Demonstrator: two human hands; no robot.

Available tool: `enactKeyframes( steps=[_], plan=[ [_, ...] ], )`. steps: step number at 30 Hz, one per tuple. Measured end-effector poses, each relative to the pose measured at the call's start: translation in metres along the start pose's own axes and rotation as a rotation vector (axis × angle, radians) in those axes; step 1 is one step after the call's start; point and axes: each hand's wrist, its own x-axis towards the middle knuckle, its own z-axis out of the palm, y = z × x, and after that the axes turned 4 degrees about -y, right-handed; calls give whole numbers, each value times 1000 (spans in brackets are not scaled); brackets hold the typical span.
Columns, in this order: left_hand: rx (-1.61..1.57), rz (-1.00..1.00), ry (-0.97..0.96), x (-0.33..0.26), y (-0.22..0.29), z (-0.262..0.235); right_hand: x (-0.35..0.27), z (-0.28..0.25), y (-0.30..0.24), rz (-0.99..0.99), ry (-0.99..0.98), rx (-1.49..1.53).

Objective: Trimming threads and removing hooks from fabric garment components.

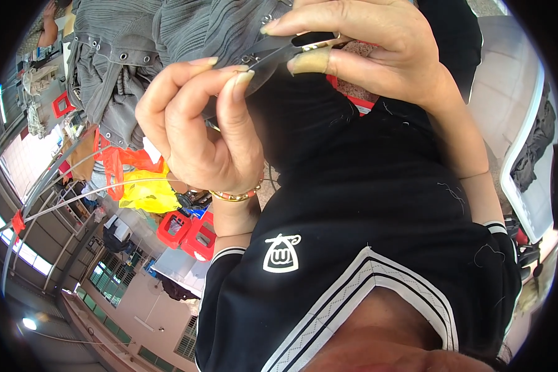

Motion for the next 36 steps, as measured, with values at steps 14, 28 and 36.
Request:
enactKeyframes(
  steps=[14, 28, 36],
  plan=[
    [43, 31, -67, -2, -12, -3, 1, 2, 0, 86, 61, 20],
    [-408, -335, -98, -35, -45, -36, -5, 4, 62, 622, 240, 342],
    [-477, -453, -93, -59, -79, -51, 1, 14, 82, 642, 101, 249]
  ],
)
